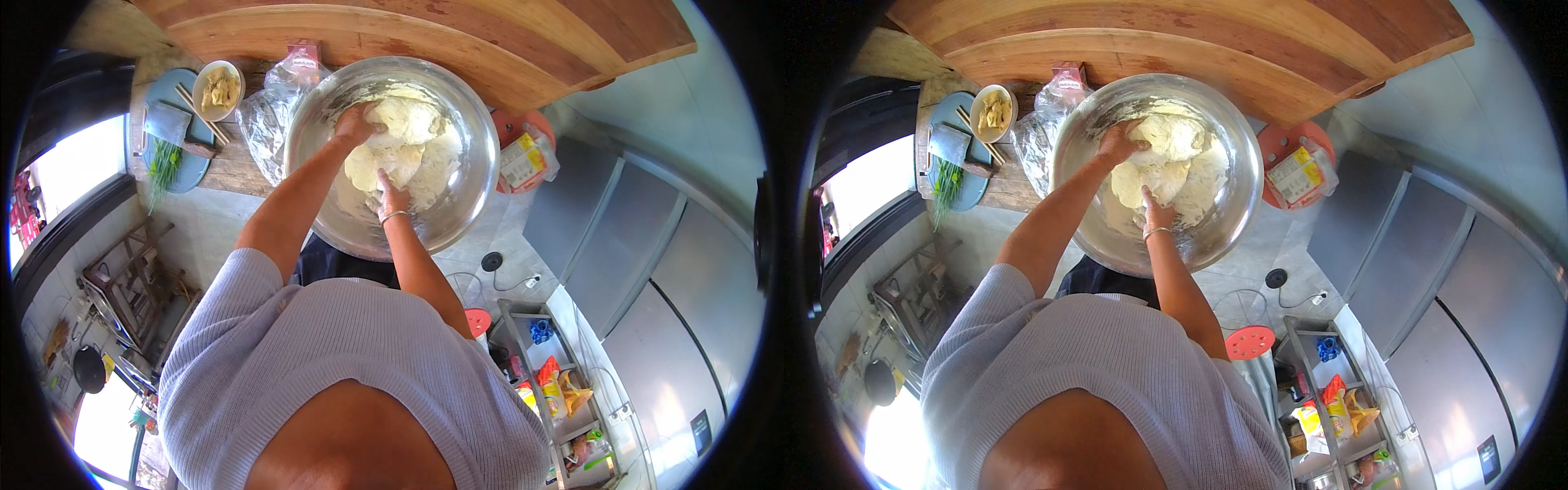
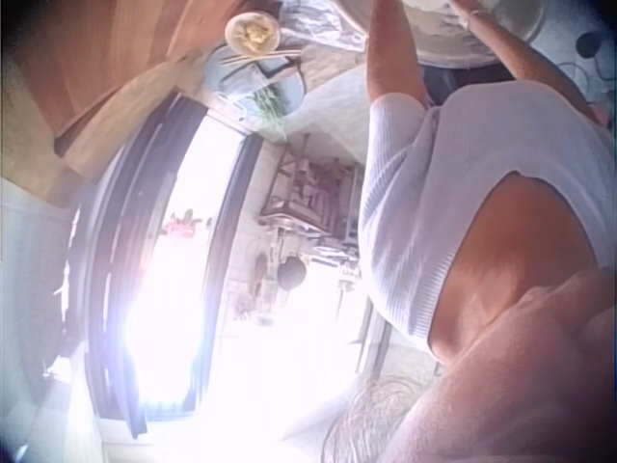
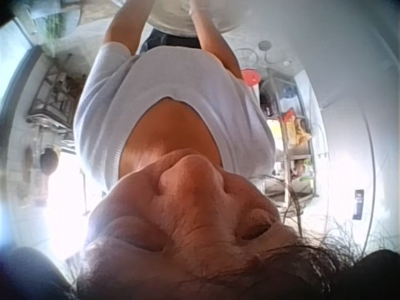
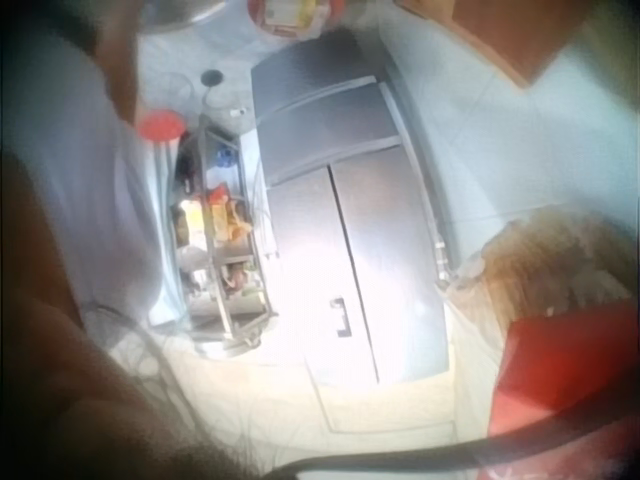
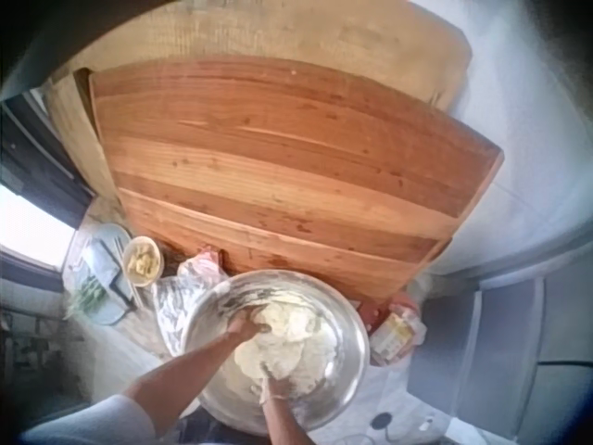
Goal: The person kneads a large mass of dough by hand inside a metal bowl. They repeatedly press, fold, and turn the dough to incorporate loose flour and form a cohesive ball.
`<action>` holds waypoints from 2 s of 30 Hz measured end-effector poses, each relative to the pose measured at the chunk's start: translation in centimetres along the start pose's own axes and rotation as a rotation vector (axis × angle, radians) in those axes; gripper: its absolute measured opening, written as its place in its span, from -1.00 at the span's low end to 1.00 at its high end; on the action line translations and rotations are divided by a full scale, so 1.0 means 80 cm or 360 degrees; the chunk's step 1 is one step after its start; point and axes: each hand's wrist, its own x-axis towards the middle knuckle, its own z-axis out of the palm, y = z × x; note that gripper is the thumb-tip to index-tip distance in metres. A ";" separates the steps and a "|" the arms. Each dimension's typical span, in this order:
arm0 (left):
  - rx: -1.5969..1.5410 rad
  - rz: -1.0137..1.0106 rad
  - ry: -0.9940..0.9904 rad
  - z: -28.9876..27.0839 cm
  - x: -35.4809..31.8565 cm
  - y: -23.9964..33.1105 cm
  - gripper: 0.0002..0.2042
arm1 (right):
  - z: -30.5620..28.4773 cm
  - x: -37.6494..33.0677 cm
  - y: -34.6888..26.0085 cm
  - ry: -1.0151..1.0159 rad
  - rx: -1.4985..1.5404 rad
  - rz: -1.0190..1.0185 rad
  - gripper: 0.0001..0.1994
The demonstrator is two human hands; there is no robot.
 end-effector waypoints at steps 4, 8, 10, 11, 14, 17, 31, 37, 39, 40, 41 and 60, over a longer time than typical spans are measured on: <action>0.0095 -0.0120 -0.0015 0.006 -0.012 -0.007 -0.37 | 0.013 0.003 -0.001 0.0149 0.0047 0.0273 -0.51; -0.0245 -0.0326 -0.0094 0.016 -0.063 0.003 -0.36 | -0.003 -0.029 -0.051 -0.0045 0.0131 0.0056 -0.70; -0.0452 -0.0328 -0.0218 0.035 -0.097 -0.031 -0.43 | -0.005 -0.078 -0.114 -0.0139 -0.0100 -0.0165 -0.78; -0.0595 -0.0401 -0.0288 0.047 -0.112 -0.030 -0.46 | -0.016 -0.082 -0.127 -0.0117 -0.0436 -0.0449 -0.82; -0.1124 -0.0960 -0.0424 0.054 -0.157 -0.005 -0.59 | -0.032 -0.071 -0.136 -0.0312 -0.1387 -0.1101 -0.65; -0.1619 -0.0799 -0.0488 0.056 -0.168 -0.037 -0.61 | -0.041 -0.049 -0.111 -0.0517 -0.1858 -0.1108 -0.59; -0.1469 -0.0776 -0.0222 0.022 -0.111 0.006 -0.89 | 0.031 0.037 -0.106 0.0064 -0.1793 -0.0715 -0.71; -0.0561 -0.0394 0.0016 0.054 -0.153 -0.055 -0.84 | 0.034 0.114 -0.112 -0.0313 -0.1468 0.0020 -0.79; -0.0498 -0.0558 0.0001 0.056 -0.180 -0.084 -0.79 | 0.037 0.100 -0.112 -0.0299 -0.1537 -0.0160 -0.77; -0.0462 -0.0569 0.0005 0.057 -0.190 -0.088 -0.79 | 0.030 0.088 -0.100 -0.0053 -0.1656 -0.0858 -0.75; -0.0428 -0.0568 0.0020 0.055 -0.191 -0.088 -0.79 | 0.021 0.074 -0.082 0.0205 -0.1709 -0.1579 -0.72; -0.0474 -0.0422 0.0029 0.058 -0.201 -0.088 -0.73 | -0.024 0.057 -0.084 -0.0888 -0.1646 0.0226 -0.78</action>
